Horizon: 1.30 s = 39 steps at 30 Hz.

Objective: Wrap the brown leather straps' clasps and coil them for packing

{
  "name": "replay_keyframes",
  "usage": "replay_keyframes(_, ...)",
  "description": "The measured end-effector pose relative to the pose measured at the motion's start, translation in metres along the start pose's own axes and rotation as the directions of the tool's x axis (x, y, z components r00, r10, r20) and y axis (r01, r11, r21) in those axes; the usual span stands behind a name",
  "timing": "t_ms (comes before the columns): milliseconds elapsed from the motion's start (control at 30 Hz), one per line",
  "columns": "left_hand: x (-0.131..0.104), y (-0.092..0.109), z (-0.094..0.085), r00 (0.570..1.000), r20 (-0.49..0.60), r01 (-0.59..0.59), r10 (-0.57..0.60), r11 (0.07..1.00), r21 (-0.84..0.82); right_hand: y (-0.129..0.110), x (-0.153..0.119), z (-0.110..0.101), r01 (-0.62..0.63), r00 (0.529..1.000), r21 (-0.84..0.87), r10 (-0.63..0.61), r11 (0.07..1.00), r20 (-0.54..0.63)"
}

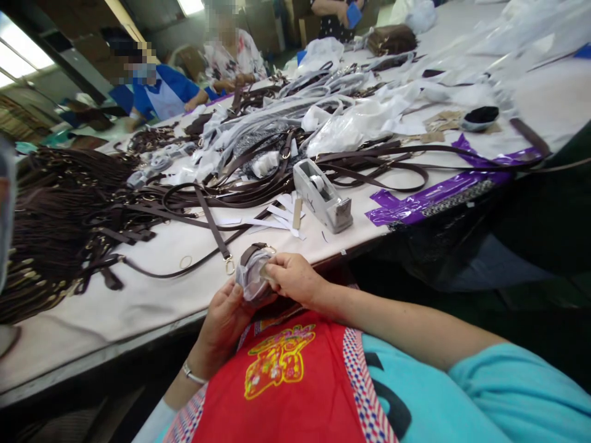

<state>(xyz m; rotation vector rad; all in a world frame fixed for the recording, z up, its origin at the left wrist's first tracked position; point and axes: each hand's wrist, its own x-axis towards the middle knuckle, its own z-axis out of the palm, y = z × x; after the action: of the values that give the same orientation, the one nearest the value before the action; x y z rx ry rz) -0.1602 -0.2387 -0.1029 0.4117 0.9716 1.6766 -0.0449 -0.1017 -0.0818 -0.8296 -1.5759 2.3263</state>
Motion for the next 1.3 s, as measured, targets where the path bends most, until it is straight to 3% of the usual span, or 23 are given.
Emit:
replay_keyframes(167, -0.005, -0.002, -0.002, 1.000, 0.003, 0.025, -0.026, 0.990, 0.140, 0.009, -0.003, -0.004, 0.093, 0.995, -0.144, -0.088, 0.985, 0.044)
replay_keyframes(367, -0.011, 0.005, 0.003, 0.999, 0.032, -0.020, 0.007, 0.907, 0.421, 0.022, -0.009, -0.005, 0.019, 0.996, 0.127, -0.029, 0.992, 0.082)
replay_keyframes(567, -0.018, 0.008, 0.015, 0.996, 0.044, -0.089, 0.077, 0.847, 0.524, 0.038, -0.008, -0.005, 0.004, 0.998, 0.360, -0.024, 0.933, 0.051)
replay_keyframes(667, -0.019, 0.008, 0.014, 0.995, 0.054, -0.098, 0.082, 0.836, 0.539, 0.040, -0.008, -0.003, -0.033, 0.996, 0.374, 0.001, 0.927, 0.085)
replay_keyframes(867, -0.021, 0.012, 0.010, 0.993, 0.084, -0.118, 0.082, 0.706, 0.698, 0.041, -0.013, -0.003, 0.031, 0.997, 0.134, -0.041, 0.990, 0.072)
replay_keyframes(1100, -0.017, 0.011, 0.007, 0.998, -0.031, -0.022, 0.062, 0.710, 0.704, 0.047, -0.021, -0.005, 0.141, 0.990, -0.138, -0.138, 0.980, 0.029)
replay_keyframes(1200, -0.015, 0.011, 0.005, 0.995, -0.098, 0.037, 0.022, 0.826, 0.563, 0.044, -0.028, -0.010, 0.302, 0.953, -0.380, -0.284, 0.874, 0.105)
replay_keyframes(1267, -0.015, 0.012, 0.005, 0.992, -0.123, 0.069, -0.020, 0.907, 0.415, 0.040, -0.031, -0.016, 0.486, 0.873, -0.520, -0.422, 0.702, 0.246)
replay_keyframes(1300, -0.015, 0.012, 0.005, 0.991, -0.126, 0.079, -0.036, 0.932, 0.355, 0.037, -0.031, -0.020, 0.583, 0.809, -0.561, -0.484, 0.587, 0.334)
